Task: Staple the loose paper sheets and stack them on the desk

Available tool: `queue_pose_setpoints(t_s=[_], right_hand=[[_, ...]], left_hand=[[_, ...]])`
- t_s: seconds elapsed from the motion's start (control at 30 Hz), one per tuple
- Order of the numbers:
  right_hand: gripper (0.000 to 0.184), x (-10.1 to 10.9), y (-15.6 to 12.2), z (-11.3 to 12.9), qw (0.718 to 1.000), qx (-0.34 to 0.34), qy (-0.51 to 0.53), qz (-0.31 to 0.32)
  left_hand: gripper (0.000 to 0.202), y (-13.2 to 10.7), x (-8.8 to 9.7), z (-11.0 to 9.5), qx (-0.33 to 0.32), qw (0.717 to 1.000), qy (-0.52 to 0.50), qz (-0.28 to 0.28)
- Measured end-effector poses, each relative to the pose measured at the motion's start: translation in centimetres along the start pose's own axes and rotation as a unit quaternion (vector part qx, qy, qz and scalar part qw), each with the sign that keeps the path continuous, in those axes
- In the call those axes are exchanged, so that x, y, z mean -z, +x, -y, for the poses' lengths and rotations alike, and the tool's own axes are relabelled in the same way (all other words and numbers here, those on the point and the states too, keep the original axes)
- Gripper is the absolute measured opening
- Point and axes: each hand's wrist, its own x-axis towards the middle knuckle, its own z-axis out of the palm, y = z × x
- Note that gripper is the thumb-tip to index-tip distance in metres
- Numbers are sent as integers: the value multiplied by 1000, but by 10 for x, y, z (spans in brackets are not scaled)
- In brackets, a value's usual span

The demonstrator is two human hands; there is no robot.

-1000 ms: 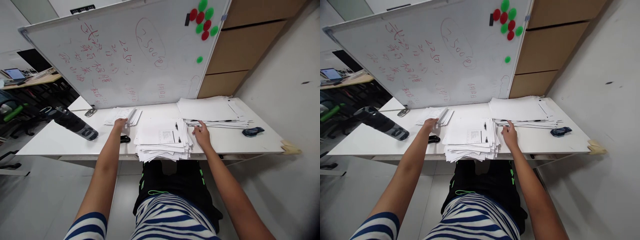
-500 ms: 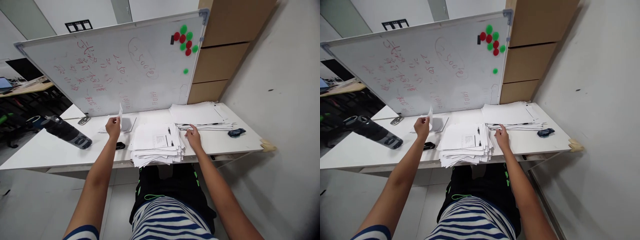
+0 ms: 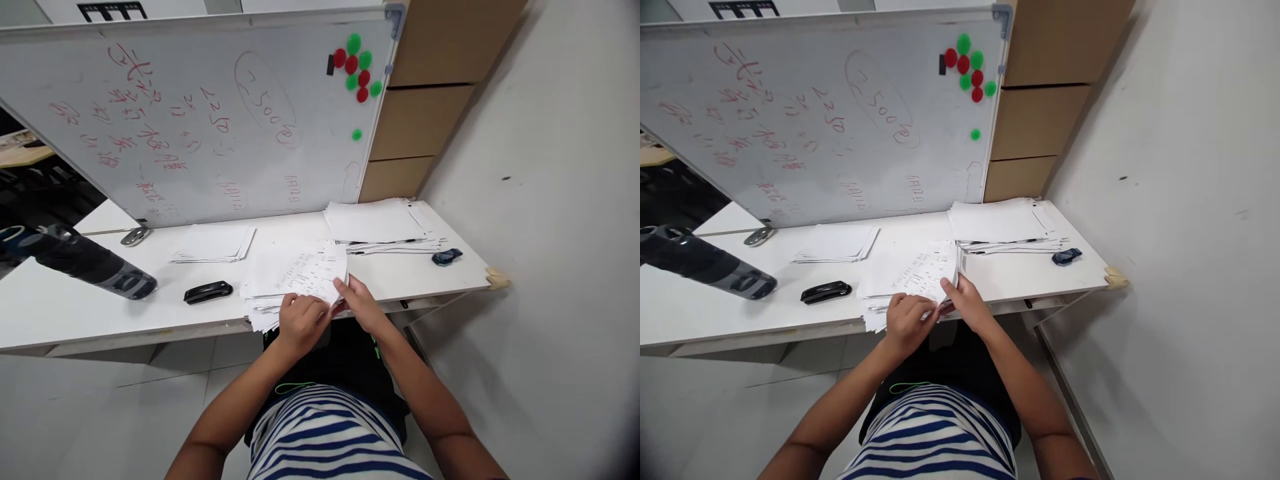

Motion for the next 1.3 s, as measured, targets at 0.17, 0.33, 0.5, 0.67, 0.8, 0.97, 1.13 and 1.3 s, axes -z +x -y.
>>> queue_pose_setpoints(t_s=[0.17,0.33,0.5,0.67,0.8,0.97,1.13,1.3], right_hand=[[39,5,4,-4,993,-13,-111,-33],[47,13,3,-4,991,33,-125,-37],[50,18,1,6,998,22,-54,32],[50,14,4,13,997,30,-19,74],[49,8,12,16,997,55,-40,40],[45,-3,27,13,987,120,-107,-19],[43,-9,49,-7,955,132,-257,-63],[40,-8,54,-9,968,102,-222,-57]], left_hand=[[6,-4,1,11,-52,997,-4,59],[19,2,23,44,5,997,-2,72],[56,6,38,78,283,957,-57,-29],[62,7,61,95,495,792,-357,21],[57,10,78,93,484,758,-434,45],[51,11,61,101,441,807,-394,2],[48,2,30,118,470,825,-311,-38],[49,3,36,121,472,819,-324,-34]])
